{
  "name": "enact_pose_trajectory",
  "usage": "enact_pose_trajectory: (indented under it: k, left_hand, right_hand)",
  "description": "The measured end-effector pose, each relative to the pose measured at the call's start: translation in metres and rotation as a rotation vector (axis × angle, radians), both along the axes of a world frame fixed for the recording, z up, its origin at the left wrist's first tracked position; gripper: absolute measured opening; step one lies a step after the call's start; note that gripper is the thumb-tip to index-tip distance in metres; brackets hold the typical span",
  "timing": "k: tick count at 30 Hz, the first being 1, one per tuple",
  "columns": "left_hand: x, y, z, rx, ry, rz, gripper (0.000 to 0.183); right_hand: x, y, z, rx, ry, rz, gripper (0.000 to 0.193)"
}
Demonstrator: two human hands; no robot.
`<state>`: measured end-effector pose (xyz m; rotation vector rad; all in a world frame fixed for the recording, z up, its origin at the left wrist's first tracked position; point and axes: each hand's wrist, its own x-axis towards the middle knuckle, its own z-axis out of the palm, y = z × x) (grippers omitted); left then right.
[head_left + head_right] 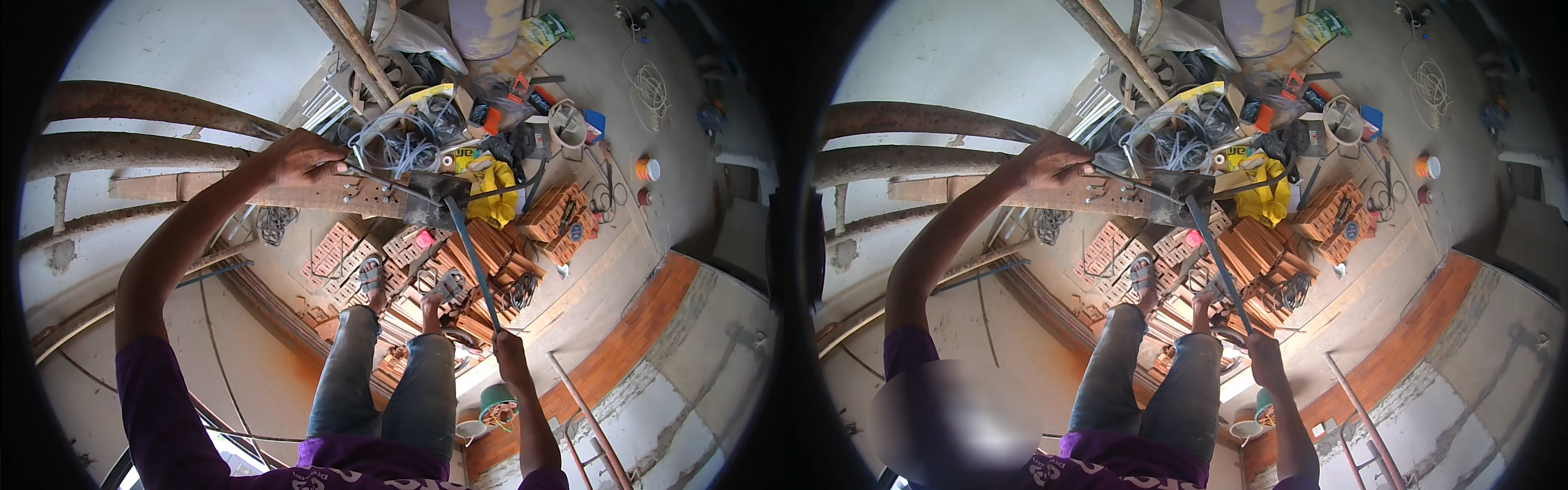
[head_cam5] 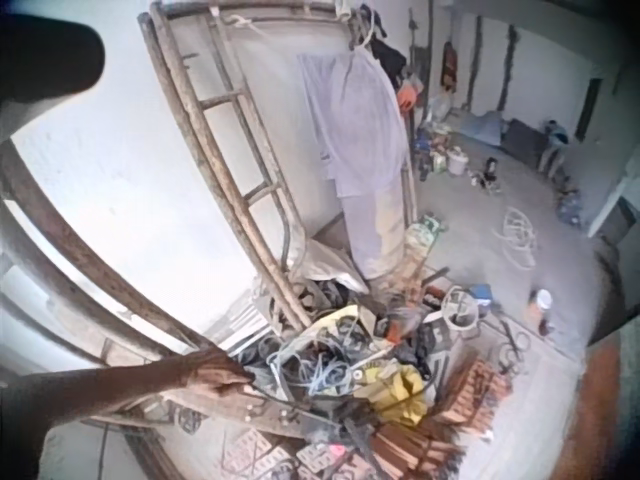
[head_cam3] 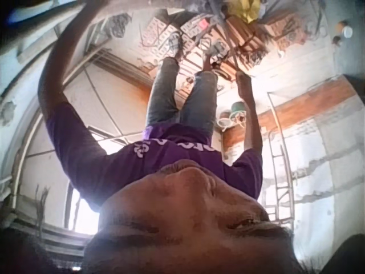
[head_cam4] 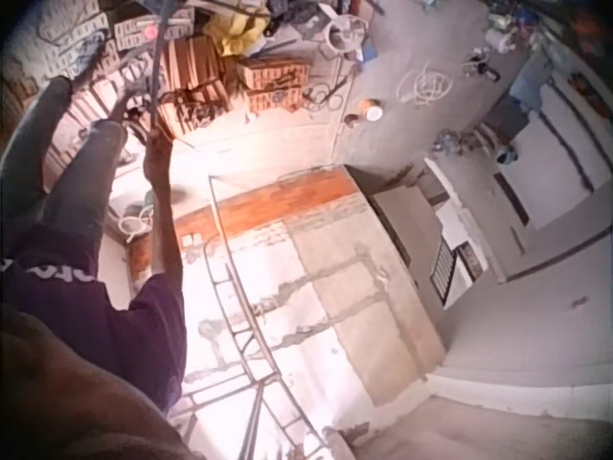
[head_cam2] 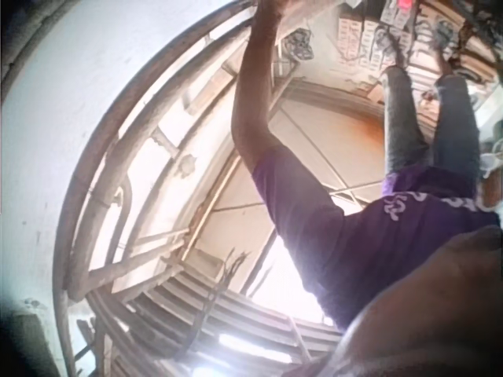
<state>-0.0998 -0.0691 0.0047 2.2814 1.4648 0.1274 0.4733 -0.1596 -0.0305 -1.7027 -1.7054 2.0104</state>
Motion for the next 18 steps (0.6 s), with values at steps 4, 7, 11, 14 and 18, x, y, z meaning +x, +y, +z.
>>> enact_pose_trajectory:
  k: [4,7,11,14,18]
  left_hand:
    - [0.003,-0.007,-0.008,-0.069,-0.019,0.131,0.026]
    - [0.005,-0.009,-0.007,-0.022,-0.037,0.211,0.028]
    - [0.005,-0.006,-0.005,-0.027,-0.071,0.267,0.026]
    - [0.005,-0.007,-0.014,0.047,-0.093,0.245,0.027]
    - [0.006,-0.006,-0.014,0.084,-0.08,0.252,0.026]
  right_hand:
    - [-0.026,-0.071,-0.037,-0.006,0.086,-0.144,0.057]
    - [-0.084,-0.107,-0.024,-0.123,0.187,-0.327,0.057]
    - [-0.116,-0.109,-0.004,-0.216,0.297,-0.43,0.058]
    - [-0.099,-0.104,-0.005,-0.341,0.284,-0.375,0.057]
    - [-0.097,-0.095,0.003,-0.373,0.305,-0.348,0.06]
